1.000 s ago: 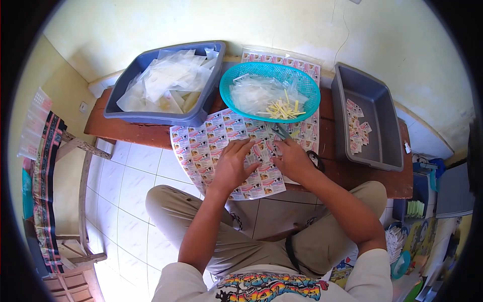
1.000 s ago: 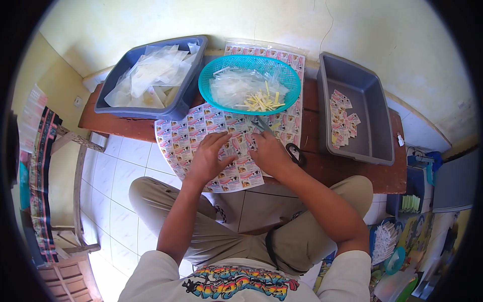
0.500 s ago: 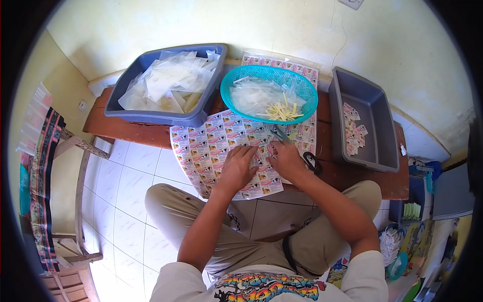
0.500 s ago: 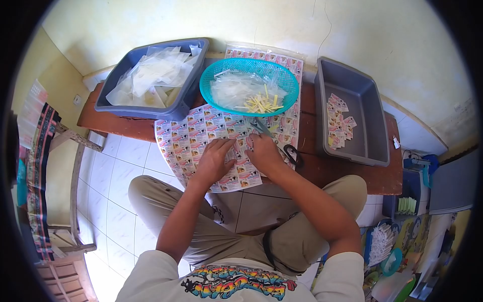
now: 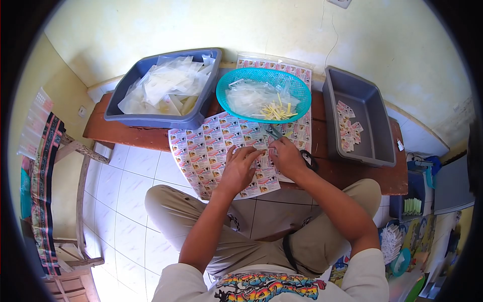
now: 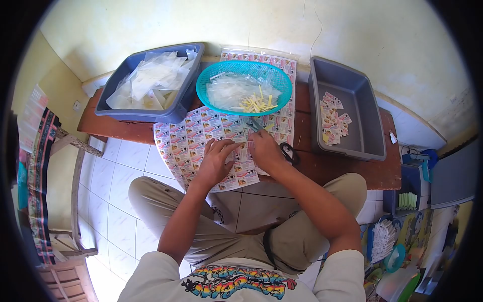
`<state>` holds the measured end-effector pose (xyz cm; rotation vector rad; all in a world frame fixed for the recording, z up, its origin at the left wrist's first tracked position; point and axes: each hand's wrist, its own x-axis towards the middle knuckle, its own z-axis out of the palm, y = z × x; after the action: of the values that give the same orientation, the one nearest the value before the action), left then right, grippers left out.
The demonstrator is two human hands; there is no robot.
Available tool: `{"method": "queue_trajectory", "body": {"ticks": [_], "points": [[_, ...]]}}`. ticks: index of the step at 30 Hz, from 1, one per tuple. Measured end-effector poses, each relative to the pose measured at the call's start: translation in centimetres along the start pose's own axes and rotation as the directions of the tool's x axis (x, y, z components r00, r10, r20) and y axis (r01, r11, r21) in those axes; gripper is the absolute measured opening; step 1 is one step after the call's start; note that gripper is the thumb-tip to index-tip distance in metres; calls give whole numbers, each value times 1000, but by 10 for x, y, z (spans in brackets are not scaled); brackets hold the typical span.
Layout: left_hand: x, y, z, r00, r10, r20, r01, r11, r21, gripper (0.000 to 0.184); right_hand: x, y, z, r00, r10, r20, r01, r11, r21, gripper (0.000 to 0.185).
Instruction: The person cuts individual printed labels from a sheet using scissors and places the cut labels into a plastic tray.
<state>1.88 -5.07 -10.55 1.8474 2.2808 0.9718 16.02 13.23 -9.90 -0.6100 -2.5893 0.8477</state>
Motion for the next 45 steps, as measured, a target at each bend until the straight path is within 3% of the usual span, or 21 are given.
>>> {"method": "queue_trajectory", "body": {"ticks": [5, 8, 13, 20, 25, 31, 34, 38, 41, 43, 45], "points": [[-2, 9, -7, 1000, -10, 15, 10, 1000, -25, 76, 8, 9, -4, 993, -97, -67, 99, 995, 31, 15], [2, 10, -16, 999, 38, -26, -38, 999, -32, 78, 6, -3, -22, 998, 16, -56, -8, 990, 139, 12], [17, 25, -44, 987, 140, -83, -140, 990, 3, 83, 4, -20, -57, 988, 155, 20, -155, 951, 266, 15], [34, 51, -63, 980, 190, -57, -192, 981, -32, 84, -3, -32, -84, 983, 179, -31, -166, 955, 247, 19], [42, 55, -70, 969, 242, -46, -242, 970, 2, 82, -7, -42, -98, 952, 304, 25, -299, 914, 276, 20], [47, 63, -73, 983, 182, -25, -183, 982, -53, 79, -11, -28, -95, 965, 259, -44, -227, 908, 351, 23], [49, 56, -62, 982, 180, -60, -185, 978, -91, 78, -16, -22, -91, 971, 221, -94, -183, 935, 305, 28], [44, 43, -51, 979, 177, -100, -184, 981, -61, 79, -24, -14, -87, 962, 273, -18, -245, 888, 389, 35], [42, 33, -43, 981, 163, -108, -168, 985, -48, 79, -33, -12, -88, 966, 259, -25, -238, 917, 320, 38], [41, 30, -37, 981, 154, -118, -161, 985, -55, 78, -42, -4, -83, 995, 96, -27, -97, 995, -25, 47], [41, 29, -33, 987, 126, -102, -135, 988, -79, 76, -48, -17, -88, 986, 161, 41, -155, 979, -129, 53]]}}
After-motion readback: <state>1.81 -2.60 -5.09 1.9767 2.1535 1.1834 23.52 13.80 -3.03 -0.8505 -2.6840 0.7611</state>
